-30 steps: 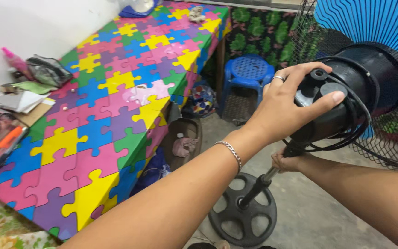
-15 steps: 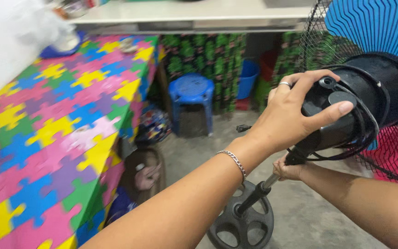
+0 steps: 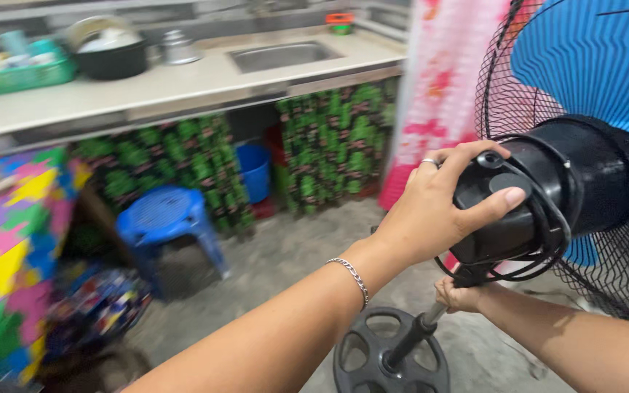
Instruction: The person assembles a standing electric fan by attaching the front and rear protective grilles to the fan head. They then wrap the power cord around the fan's neck and adjust the fan's position.
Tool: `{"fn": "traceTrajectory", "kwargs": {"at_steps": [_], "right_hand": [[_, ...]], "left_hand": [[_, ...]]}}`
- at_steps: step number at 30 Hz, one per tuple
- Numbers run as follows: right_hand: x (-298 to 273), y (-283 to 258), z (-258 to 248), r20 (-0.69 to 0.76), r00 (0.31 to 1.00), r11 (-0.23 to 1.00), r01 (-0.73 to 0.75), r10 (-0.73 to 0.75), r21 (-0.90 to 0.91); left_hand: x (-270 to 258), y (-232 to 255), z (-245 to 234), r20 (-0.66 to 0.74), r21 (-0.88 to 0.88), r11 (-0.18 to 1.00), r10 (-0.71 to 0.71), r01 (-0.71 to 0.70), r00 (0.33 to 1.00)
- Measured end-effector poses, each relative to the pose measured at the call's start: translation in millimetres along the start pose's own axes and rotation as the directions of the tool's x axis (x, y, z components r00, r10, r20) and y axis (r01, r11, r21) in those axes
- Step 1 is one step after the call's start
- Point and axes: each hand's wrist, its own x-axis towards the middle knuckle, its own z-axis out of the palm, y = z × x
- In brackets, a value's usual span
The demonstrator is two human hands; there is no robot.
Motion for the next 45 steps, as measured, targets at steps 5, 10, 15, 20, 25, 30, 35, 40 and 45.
{"fn": "traceTrajectory", "kwargs": {"at_steps": [5,10,15,20,25,30,35,40,45], "right_hand": [[-73.3,-67.3,-20.3,0.074,0.992,0.992,0.095,-0.101,0.079],[-138.9,-148.7,-46.4,0.083,0.982,0.982,0.163,-0.171,0.096],[-202.1,-213.0,-85.3,0.093,0.965,0.927,0.205,-0.245,0.314],[-253.6,-273.0,-133.3,0.119,0.939,0.809,0.21,-0.324,0.549],[-293.9,-337.1,-199.5,0.212,0.947,0.756,0.047,-0.241,0.652],[-329.8,-327.9,-214.4,0.068,0.888,0.574,0.234,-0.455,0.785],[-358.4,-343.0,-221.0,0.097,0.877,0.415,0.123,-0.471,0.901],[-376.8,-403.4,-212.5,0.084,0.886,0.128,-0.028,-0.455,0.991],[-380.8,-468.4,-209.7,-0.02,0.854,-0.104,-0.039,-0.52,0.994]], "left_hand": [[40.1,3.3,73.7,0.066,-0.073,0.997,0.014,-0.009,0.998],[79.5,13.4,156.5,0.112,-0.131,0.99,0.062,-0.048,0.992],[114.2,30.4,235.3,0.233,-0.174,0.983,-0.01,0.052,0.972],[145.7,43.5,305.1,0.337,-0.294,0.956,0.107,-0.003,0.935],[165.0,47.7,369.5,0.359,-0.481,0.876,0.212,-0.014,0.909],[196.4,42.8,448.4,0.493,-0.531,0.847,0.311,-0.002,0.812],[242.0,34.8,535.5,0.532,-0.649,0.76,0.412,0.044,0.739],[292.0,34.9,603.9,0.601,-0.648,0.749,0.394,0.136,0.695],[327.6,30.9,670.6,0.537,-0.754,0.641,0.479,0.141,0.694]]}}
